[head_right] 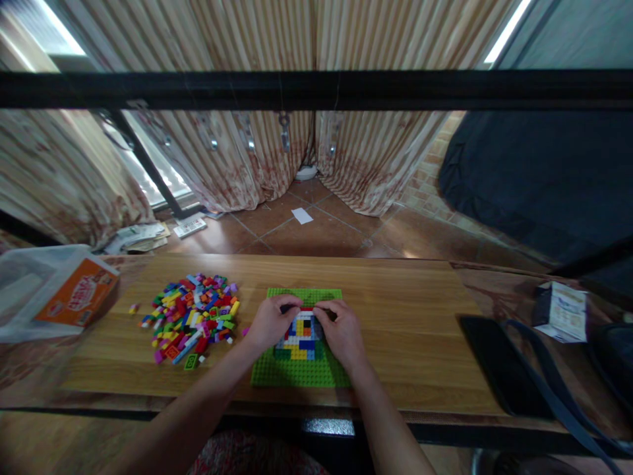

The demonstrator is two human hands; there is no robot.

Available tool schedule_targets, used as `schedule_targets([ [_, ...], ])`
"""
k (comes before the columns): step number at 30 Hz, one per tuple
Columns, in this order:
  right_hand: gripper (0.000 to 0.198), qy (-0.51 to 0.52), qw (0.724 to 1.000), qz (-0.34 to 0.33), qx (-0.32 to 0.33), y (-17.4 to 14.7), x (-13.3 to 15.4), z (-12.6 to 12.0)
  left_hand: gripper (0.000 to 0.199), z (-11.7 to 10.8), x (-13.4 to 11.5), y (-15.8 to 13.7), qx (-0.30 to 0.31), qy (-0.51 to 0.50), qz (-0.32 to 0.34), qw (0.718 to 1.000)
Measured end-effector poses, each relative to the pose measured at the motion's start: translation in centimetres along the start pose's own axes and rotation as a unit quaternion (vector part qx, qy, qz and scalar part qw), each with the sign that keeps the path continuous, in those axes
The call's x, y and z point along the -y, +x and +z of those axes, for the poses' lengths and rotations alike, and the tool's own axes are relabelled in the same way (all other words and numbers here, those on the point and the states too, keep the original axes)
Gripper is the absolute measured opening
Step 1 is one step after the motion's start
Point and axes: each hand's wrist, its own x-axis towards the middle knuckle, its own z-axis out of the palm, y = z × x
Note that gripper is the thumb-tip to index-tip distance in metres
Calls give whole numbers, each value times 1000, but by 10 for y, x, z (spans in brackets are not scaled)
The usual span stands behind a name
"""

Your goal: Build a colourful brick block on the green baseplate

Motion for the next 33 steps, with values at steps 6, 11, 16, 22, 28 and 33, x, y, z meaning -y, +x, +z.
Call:
schedule_targets([
  [6, 20, -6, 1000, 15, -1, 4, 2, 2, 22, 4, -1, 0, -8, 3, -12, 1000],
  [11, 18, -20, 999, 29, 20, 9, 0, 3, 25, 6, -3, 3, -7, 4, -21, 1000],
  [16, 17, -5, 999, 28, 29, 11, 1, 2, 25, 4, -6, 2, -6, 18, -5, 1000],
  [22, 26, 44, 999, 24, 4, 10, -5, -1, 23, -13, -8, -7, -61, 28, 20, 998],
  [28, 45, 88, 991, 52, -87, -5, -19, -13, 22, -57, 7, -53, -129, 23, 21, 991],
  [33, 40, 67, 986, 78, -134, -31, -8, -19, 19, -93, 35, -121, -198, 36, 9, 979],
])
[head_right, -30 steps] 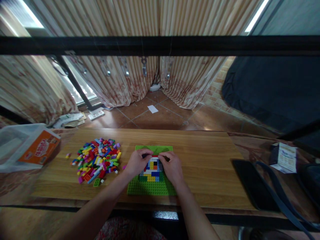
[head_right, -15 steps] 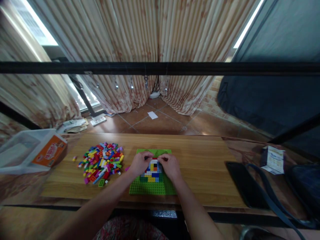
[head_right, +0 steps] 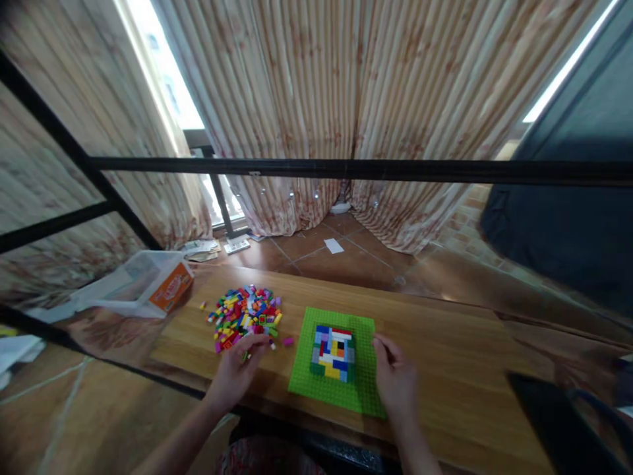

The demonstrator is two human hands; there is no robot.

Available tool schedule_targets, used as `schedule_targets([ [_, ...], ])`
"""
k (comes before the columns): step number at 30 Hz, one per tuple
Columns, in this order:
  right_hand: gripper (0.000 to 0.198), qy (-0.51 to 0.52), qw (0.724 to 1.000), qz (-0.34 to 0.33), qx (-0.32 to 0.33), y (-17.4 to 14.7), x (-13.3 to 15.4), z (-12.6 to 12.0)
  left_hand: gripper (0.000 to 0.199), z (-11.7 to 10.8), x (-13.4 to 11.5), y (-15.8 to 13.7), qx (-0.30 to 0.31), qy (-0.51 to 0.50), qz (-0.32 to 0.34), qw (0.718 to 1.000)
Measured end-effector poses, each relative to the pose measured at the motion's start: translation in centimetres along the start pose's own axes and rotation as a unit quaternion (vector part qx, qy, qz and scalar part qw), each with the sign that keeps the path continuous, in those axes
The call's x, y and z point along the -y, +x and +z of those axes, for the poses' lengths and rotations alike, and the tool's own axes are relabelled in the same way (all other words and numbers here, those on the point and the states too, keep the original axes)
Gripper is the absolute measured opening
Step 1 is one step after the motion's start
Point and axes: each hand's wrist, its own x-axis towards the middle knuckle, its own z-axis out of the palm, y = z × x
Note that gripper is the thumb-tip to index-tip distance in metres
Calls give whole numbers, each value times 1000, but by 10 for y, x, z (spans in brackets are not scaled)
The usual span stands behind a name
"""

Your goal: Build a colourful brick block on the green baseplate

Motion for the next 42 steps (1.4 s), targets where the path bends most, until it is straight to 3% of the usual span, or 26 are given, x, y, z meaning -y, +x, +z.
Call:
schedule_targets([
  [2, 39, -24, 1000, -12, 12, -12, 12, 4, 19, -17, 10, -15, -29, 18, -22, 999],
  [6, 33, -43, 985, -111, 129, -41, 38, 37, 21, -35, 24, -32, -65, 64, -47, 995],
  [11, 24, -99, 931, -243, 255, -71, 55, 96, 36, -35, 32, -41, -35, 120, -34, 992],
  [16, 23, -165, 895, -289, 297, -83, 69, 142, 41, -30, 37, -40, -16, 145, -43, 988],
  [20, 24, -194, 868, -314, 332, -91, 77, 164, 39, -30, 38, -35, 8, 154, -25, 988],
  [26, 25, -223, 855, -329, 332, -101, 69, 174, 25, -32, 37, -30, 36, 150, -19, 988],
  [30, 20, -236, 859, -347, 292, -98, 60, 169, 24, -34, 39, -30, 44, 137, -25, 989],
  [37, 22, -270, 881, -342, 185, -69, 61, 161, 24, -35, 42, -30, 44, 117, -19, 992],
  [42, 20, -309, 872, -328, 192, -50, 72, 175, 21, -38, 40, -30, 48, 117, -13, 992],
])
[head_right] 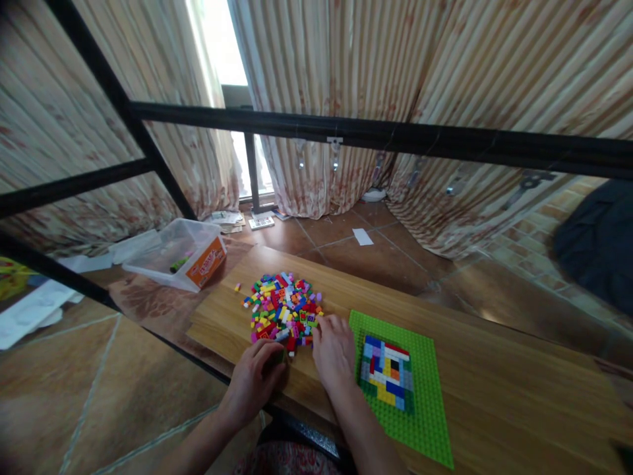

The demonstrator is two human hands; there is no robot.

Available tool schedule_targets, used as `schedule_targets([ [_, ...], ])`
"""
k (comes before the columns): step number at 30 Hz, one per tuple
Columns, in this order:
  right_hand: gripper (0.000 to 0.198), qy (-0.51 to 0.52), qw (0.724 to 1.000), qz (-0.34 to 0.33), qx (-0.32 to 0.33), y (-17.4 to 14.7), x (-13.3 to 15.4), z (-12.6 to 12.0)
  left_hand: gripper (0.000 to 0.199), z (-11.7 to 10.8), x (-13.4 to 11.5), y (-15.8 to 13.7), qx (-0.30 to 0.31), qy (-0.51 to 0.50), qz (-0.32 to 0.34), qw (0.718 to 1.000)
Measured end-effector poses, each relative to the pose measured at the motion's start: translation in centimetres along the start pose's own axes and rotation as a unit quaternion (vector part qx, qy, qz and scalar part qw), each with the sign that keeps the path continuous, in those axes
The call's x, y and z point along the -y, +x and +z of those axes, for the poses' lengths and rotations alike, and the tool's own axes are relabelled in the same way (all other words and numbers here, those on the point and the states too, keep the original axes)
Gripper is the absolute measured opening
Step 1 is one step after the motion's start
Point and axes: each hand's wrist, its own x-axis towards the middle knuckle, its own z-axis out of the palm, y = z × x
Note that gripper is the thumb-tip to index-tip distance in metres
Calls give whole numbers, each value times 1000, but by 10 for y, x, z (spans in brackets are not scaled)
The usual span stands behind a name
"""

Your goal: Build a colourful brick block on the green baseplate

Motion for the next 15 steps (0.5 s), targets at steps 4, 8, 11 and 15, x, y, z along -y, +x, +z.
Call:
schedule_targets([
  [4, 16, 67, 997, 31, 10, 4, 1, 4, 23, 0, 1, 0, -1, 9, 4, 1000],
  [8, 14, 121, 991, 51, 13, -1, -1, 3, 23, 4, 2, 0, -5, 24, 3, 1000],
  [11, 11, 133, 989, 61, 18, -3, -2, 2, 24, 8, 2, 0, -11, 33, 2, 999],
  [15, 14, 154, 984, 84, 30, 1, -2, 3, 22, 12, -1, -1, -20, 33, 10, 999],
])
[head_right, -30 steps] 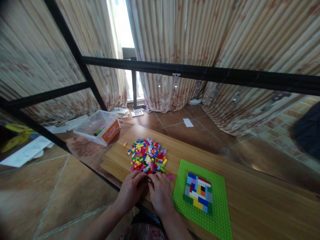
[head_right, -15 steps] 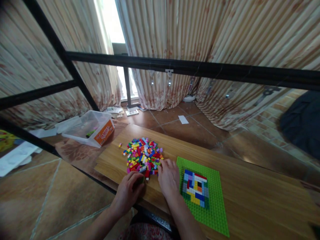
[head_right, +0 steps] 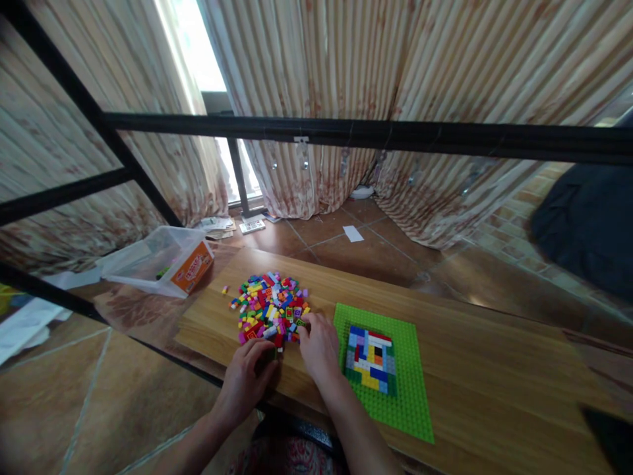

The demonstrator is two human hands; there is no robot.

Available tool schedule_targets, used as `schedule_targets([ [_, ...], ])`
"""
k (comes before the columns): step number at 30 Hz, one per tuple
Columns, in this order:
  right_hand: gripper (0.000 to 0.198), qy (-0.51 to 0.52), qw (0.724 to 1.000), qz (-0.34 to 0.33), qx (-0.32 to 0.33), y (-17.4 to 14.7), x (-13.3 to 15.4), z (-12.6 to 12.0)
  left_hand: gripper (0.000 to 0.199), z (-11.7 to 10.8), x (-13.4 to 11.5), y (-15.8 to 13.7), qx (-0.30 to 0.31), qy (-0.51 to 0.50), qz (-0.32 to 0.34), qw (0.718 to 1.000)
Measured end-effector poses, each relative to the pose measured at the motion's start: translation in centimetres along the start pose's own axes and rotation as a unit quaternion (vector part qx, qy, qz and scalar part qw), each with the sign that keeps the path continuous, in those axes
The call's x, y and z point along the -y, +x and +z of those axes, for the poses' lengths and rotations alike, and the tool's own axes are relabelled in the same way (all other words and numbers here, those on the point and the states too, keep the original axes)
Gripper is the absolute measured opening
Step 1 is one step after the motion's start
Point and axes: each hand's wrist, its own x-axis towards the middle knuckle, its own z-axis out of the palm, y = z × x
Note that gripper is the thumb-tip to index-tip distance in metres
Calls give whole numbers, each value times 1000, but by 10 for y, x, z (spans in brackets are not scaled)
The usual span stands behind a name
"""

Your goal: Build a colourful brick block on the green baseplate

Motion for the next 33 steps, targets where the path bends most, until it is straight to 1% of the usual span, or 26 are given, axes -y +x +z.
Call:
schedule_targets([
  [5, 16, 41, 998, 38, 6, 7, 0, 5, 22, 3, -5, 2, -10, 8, 3, 1000],
  [10, 20, 54, 998, 26, -1, 4, 4, 3, 20, 7, -12, 8, -4, 15, 6, 1000],
  [14, 22, 59, 998, -8, -32, -1, 9, -8, 20, 12, -16, 11, -14, 5, 20, 1000],
  [16, 22, 78, 995, -26, -52, -4, 9, -17, 19, 13, -16, 11, -18, -1, 24, 1000],
  [18, 20, 101, 992, -28, -76, -11, 7, -30, 18, 12, -17, 11, -23, -5, 23, 999],
  [20, 18, 126, 987, -13, -101, -24, 0, -44, 18, 11, -19, 11, -23, -11, 20, 999],
  [23, 16, 156, 977, 31, -138, -52, -21, -66, 17, 12, -30, 11, -11, -28, 24, 999],
  [25, 18, 151, 972, 59, -168, -70, -40, -79, 17, 16, -39, 11, 5, -42, 36, 998],
  [27, 19, 123, 970, 73, -196, -82, -58, -90, 18, 23, -50, 12, 29, -55, 49, 997],
  [30, 18, 71, 971, 69, -217, -83, -74, -98, 19, 36, -62, 14, 55, -70, 73, 993],
  [33, 20, 28, 977, 46, -208, -71, -77, -97, 21, 46, -65, 15, 62, -75, 105, 990],
])
